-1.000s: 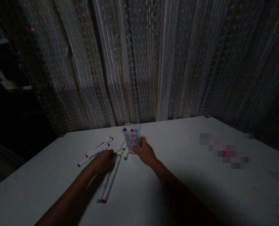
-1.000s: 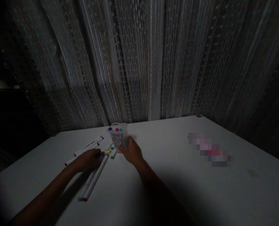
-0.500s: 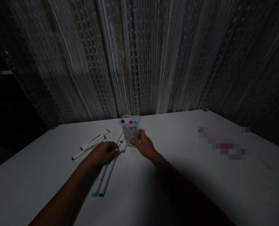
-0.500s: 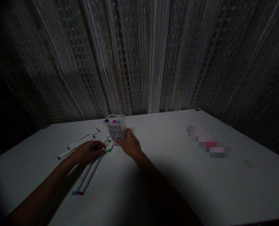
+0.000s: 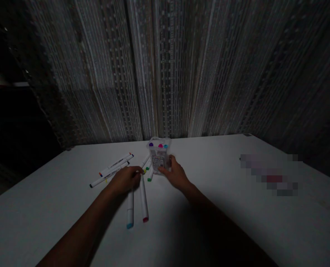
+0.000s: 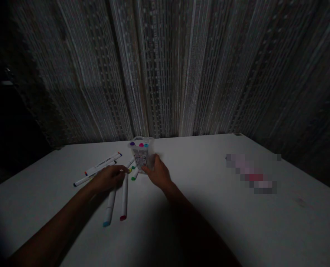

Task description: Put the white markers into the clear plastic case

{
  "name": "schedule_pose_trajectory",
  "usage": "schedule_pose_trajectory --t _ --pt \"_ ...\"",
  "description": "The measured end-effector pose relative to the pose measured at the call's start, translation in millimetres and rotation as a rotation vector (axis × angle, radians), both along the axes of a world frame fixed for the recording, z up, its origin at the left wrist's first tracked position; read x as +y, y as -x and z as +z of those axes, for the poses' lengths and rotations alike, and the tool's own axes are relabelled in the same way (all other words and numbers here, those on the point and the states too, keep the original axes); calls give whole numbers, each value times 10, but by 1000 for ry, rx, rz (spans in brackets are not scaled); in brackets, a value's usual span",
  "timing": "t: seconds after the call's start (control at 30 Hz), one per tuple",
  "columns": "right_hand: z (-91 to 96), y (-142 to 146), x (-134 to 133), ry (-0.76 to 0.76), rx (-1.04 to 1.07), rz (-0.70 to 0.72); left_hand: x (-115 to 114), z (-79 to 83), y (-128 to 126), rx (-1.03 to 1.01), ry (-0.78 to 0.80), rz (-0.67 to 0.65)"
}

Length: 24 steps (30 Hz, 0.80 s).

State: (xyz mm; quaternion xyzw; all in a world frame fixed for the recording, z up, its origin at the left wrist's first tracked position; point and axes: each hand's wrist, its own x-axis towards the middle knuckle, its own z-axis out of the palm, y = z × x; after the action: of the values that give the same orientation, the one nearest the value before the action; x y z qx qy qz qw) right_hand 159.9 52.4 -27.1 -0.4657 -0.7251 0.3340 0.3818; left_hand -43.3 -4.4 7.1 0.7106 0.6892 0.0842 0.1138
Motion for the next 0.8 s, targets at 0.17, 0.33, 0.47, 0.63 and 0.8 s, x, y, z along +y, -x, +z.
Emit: schedule_pose_trajectory --t 0.17,0.33,0.47,0.63,0.8 --pt "30 -10 -14 18 -14 5 -52 17 34 -25 135 -156" --pt "51 -11 -23 24 -17 11 -28 -45 47 -88 149 -181" --pt "43 -8 -21 18 -6 7 -20 -54 68 -152 161 -207" --pt "21 -4 -10 4 -24 0 -28 -42 54 -175 163 -196" --pt "10 -7 -8 17 -9 -2 -36 -20 24 -156 127 -170"
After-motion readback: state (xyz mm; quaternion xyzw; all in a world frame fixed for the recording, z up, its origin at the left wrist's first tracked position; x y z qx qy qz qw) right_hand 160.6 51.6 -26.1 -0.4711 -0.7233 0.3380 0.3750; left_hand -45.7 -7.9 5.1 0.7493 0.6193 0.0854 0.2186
